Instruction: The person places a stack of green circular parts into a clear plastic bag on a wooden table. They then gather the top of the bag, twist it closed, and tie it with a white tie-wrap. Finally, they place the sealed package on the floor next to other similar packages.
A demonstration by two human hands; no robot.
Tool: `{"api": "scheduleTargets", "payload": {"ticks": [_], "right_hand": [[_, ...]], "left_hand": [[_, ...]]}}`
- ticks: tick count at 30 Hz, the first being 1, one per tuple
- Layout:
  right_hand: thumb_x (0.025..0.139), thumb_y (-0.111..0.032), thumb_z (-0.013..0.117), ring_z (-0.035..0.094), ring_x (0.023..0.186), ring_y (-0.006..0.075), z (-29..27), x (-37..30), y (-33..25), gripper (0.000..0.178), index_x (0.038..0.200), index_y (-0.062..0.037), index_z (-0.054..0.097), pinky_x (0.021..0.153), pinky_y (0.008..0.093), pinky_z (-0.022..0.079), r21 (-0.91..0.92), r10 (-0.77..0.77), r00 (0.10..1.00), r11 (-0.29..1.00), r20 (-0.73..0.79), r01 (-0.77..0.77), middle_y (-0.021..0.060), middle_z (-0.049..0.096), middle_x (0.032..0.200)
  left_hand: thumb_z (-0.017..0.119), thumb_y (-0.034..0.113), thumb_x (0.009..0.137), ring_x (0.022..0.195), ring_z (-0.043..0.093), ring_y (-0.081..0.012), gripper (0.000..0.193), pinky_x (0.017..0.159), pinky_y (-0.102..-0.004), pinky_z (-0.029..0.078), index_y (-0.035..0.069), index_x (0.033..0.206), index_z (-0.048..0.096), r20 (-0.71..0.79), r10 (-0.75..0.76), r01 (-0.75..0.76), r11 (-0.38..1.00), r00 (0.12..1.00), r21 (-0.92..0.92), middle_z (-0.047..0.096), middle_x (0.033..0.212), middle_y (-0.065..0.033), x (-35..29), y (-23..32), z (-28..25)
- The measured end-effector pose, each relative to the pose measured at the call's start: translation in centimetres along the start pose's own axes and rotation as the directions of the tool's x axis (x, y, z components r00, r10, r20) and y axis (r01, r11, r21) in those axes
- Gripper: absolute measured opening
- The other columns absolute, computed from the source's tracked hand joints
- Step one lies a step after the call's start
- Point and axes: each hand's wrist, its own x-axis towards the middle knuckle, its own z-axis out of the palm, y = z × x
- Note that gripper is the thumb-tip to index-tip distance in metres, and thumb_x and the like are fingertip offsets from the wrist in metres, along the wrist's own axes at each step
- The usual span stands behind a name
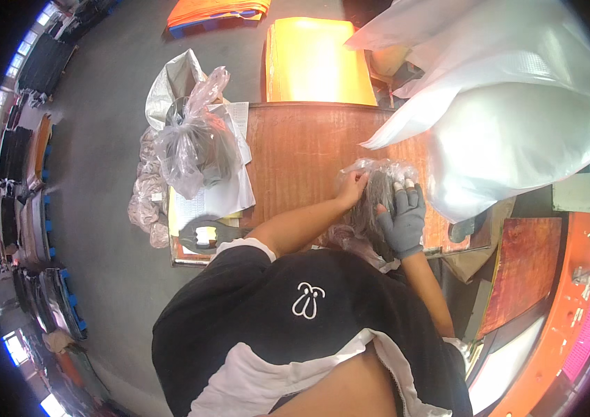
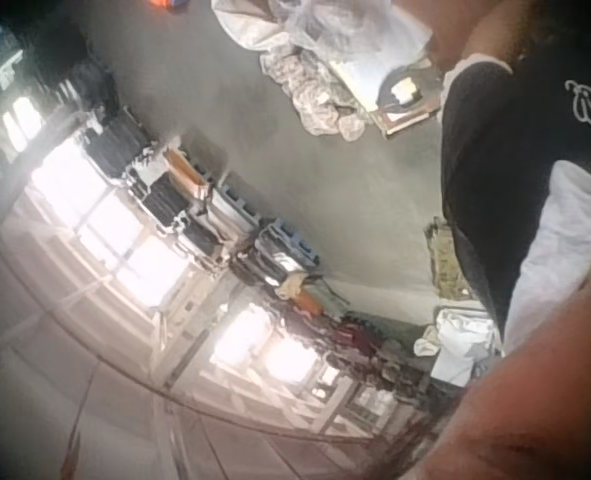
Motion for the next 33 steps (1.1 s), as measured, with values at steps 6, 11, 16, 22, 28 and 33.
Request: {"api": "scheduleTargets", "payload": {"ticks": [6, 11, 16, 22, 28, 33], "right_hand": [[0.078, -0.027, 0.063, 0.038, 0.115, 0.0447, 0.4, -0.5, 1.0, 0.053, 0.121, 0.0009, 0.048, 0.099, 0.0488, 0.031, 0.002, -0.033, 0.999, 0.999, -0.007, 0.033, 0.0242, 0.044, 0.123], [0.076, -0.025, 0.064, 0.038, 0.115, 0.0445, 0.3, -0.3, 0.6, 0.054, 0.121, 0.0003, 0.048, 0.099, 0.0488, 0.031, 0.001, -0.018, 1.0, 1.0, -0.021, 0.018, 0.0241, 0.045, 0.121], [0.075, -0.025, 0.064, 0.039, 0.115, 0.0445, 0.2, -0.3, 0.7, 0.054, 0.12, 0.0012, 0.048, 0.099, 0.049, 0.031, 0.012, -0.017, 1.0, 1.0, -0.023, 0.017, 0.0247, 0.045, 0.121], [0.075, -0.026, 0.064, 0.039, 0.114, 0.0445, 0.1, -0.1, 0.5, 0.054, 0.12, 0.0012, 0.048, 0.099, 0.0488, 0.031, 0.005, -0.008, 1.0, 1.0, -0.009, 0.008, 0.0252, 0.045, 0.121], [0.073, -0.028, 0.066, 0.038, 0.116, 0.0443, 0.0, -0.4, 0.5, 0.054, 0.118, -0.0018, 0.05, 0.099, 0.0489, 0.031, 0.01, 0.041, 0.999, 0.999, 0.001, -0.041, 0.0228, 0.046, 0.121], [0.071, -0.03, 0.068, 0.037, 0.117, 0.0443, 0.0, -0.5, 0.6, 0.057, 0.119, -0.0034, 0.05, 0.099, 0.0488, 0.032, 0.029, 0.065, 0.998, 0.997, 0.009, -0.065, 0.0216, 0.046, 0.123]], "left_hand": [[0.057, 0.024, 0.083, 0.085, 0.06, -0.0242, 0.024, 0.075, -0.036, 0.047, 0.002, 0.091, 0.063, 0.075, 0.037, -0.047, 0.989, 0.997, 0.143, 0.063, 0.085, -0.0165, 1.5, -5.0, 0.2], [0.054, 0.009, 0.076, 0.079, 0.062, -0.0257, 0.021, 0.071, -0.0378, 0.048, 0.003, 0.093, 0.064, -0.009, 0.33, -0.32, 0.923, 0.944, 0.212, 0.064, 0.084, -0.0163, 3.4, -7.7, -1.5], [0.052, 0.01, 0.082, 0.074, 0.062, -0.0194, 0.021, 0.062, -0.0335, 0.05, 0.004, 0.096, 0.065, 0.333, -0.273, 0.231, 0.96, 0.903, 0.16, 0.065, 0.077, -0.0091, 3.0, -2.2, -5.5], [0.059, 0.027, 0.084, 0.072, 0.061, -0.0201, 0.032, 0.058, -0.0339, 0.05, 0.001, 0.101, 0.059, -0.011, 0.201, -0.199, 0.976, 0.98, 0.09, 0.062, 0.081, -0.0121, 3.6, 1.8, -3.7], [0.053, 0.022, 0.086, 0.073, 0.057, -0.0285, 0.022, 0.071, -0.0418, 0.047, 0.002, 0.092, 0.059, 0.339, -0.183, 0.203, 0.979, 0.923, -0.025, 0.062, 0.081, -0.0154, 6.0, -1.0, -1.1], [0.051, 0.014, 0.081, 0.078, 0.06, -0.0288, 0.017, 0.071, -0.0388, 0.046, 0.0, 0.085, 0.059, -0.017, -0.06, 0.063, 0.959, 0.998, 0.278, 0.063, 0.083, -0.0182, 7.2, -3.4, -4.8]]}}
